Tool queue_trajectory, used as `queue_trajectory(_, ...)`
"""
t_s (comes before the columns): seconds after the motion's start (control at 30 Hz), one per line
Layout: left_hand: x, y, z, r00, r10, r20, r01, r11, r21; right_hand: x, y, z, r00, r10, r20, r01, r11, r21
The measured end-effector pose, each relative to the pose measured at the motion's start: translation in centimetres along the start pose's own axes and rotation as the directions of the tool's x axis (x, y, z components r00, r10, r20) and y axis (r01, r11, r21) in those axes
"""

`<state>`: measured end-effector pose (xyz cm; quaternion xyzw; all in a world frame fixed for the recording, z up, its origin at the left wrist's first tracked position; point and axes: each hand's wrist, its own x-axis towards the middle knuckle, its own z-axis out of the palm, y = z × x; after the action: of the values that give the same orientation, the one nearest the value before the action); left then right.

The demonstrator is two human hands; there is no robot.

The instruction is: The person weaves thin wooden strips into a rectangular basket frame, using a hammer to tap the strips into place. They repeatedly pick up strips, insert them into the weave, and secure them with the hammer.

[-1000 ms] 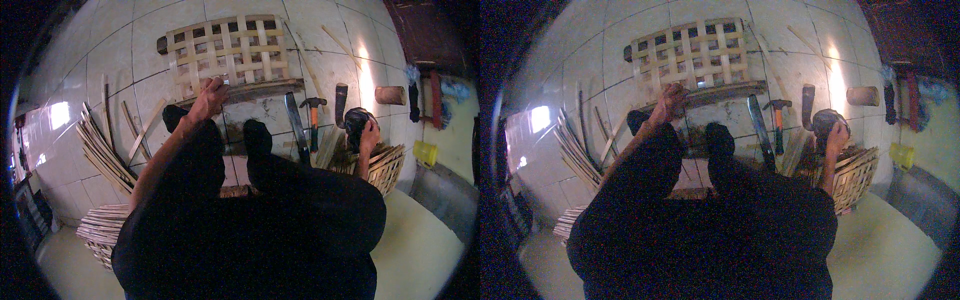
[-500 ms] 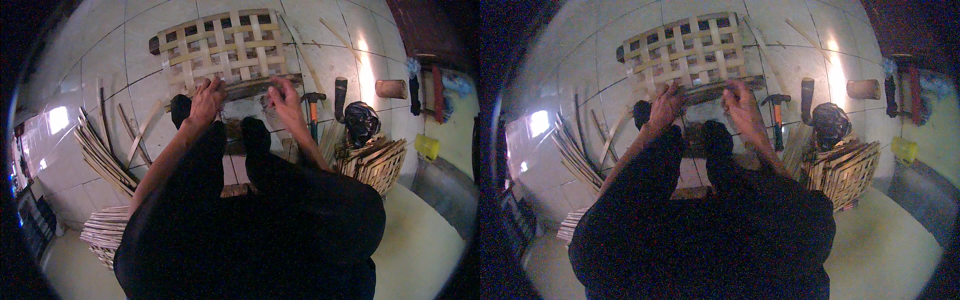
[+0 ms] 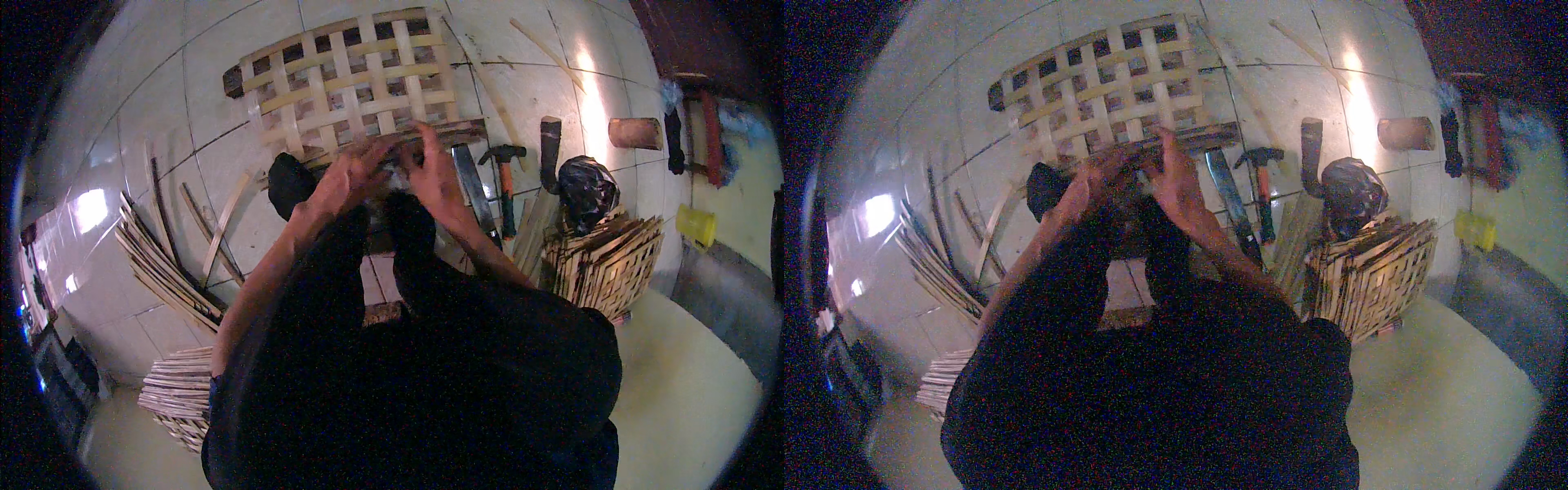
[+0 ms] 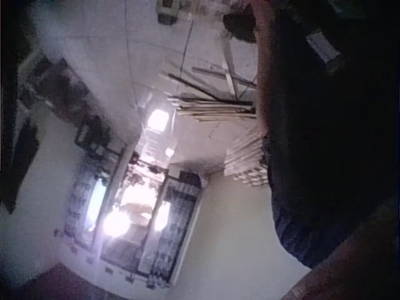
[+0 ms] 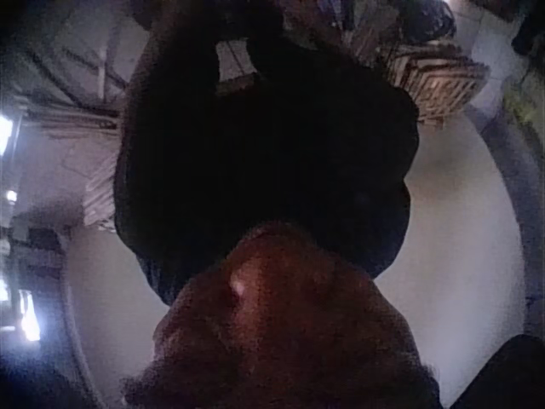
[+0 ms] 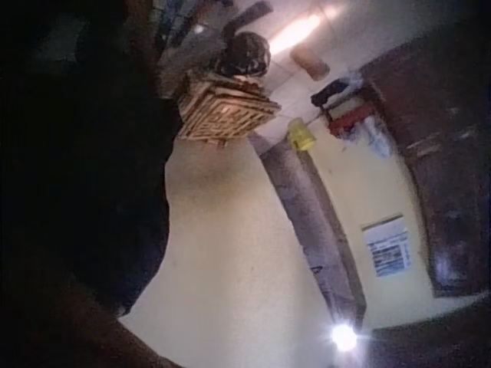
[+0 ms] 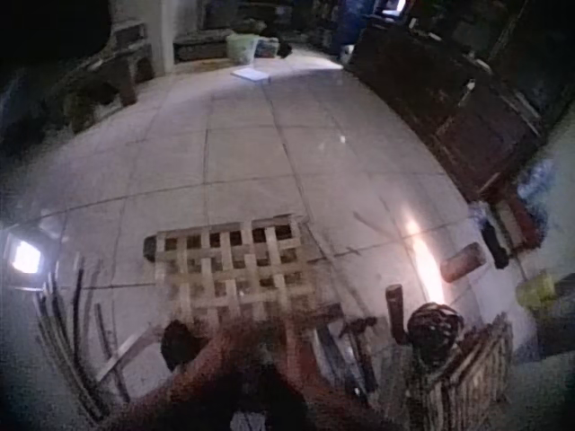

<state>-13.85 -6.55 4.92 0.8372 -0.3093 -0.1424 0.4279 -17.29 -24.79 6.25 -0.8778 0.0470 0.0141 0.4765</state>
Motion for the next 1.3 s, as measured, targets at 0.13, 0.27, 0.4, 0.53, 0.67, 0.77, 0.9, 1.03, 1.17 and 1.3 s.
queue_trajectory(0.13,-0.2,0.8,0.2,0.998,0.008,0.066,0.0,0.992,-0.124,-1.4,-0.9,0.5,0.998,0.019,0.051,-0.021,0.999,0.036)
queue_trajectory(0.27,-0.4,0.9,0.3,0.997,0.061,0.05,-0.054,0.989,-0.135,-2.5,0.0,0.1,0.997,0.011,0.074,-0.018,0.995,0.093)
queue_trajectory(0.4,-0.9,1.9,-1.0,0.991,-0.097,0.091,0.108,0.987,-0.12,-3.9,1.0,-1.8,1.0,-0.002,0.025,-0.001,0.995,0.1)
queue_trajectory(0.53,-0.9,0.7,-1.1,0.91,-0.415,-0.008,0.401,0.885,-0.235,-8.7,8.7,-6.8,0.98,-0.021,-0.197,-0.065,0.905,-0.419)
queue_trajectory(0.67,0.1,-0.1,-0.7,0.94,-0.279,-0.199,0.232,0.946,-0.227,-11.7,11.6,-9.8,0.945,0.052,-0.322,-0.251,0.746,-0.617)
queue_trajectory(0.77,1.0,-0.8,-0.3,0.951,-0.181,-0.249,0.143,0.976,-0.164,-11.4,13.2,-9.8,0.944,-0.026,-0.329,-0.162,0.833,-0.529)
queue_trajectory(0.9,1.7,-1.2,0.8,0.951,-0.147,-0.271,0.118,0.986,-0.119,-10.2,14.0,-10.2,0.928,0.19,-0.321,-0.331,0.814,-0.477)
queue_trajectory(1.03,1.9,-2.4,2.0,0.943,0.057,-0.327,-0.064,0.998,-0.011,-10.2,12.7,-10.5,0.898,0.311,-0.312,-0.396,0.88,-0.262)
queue_trajectory(1.17,2.1,-1.9,2.1,0.932,0.071,-0.357,-0.073,0.997,0.007,-9.8,5.7,-11.0,0.891,0.403,-0.208,-0.438,0.885,-0.16)
queue_trajectory(1.3,2.1,-2.6,2.5,0.919,0.088,-0.385,-0.075,0.996,0.048,-9.4,2.4,-9.7,0.931,0.353,-0.092,-0.351,0.936,0.031)
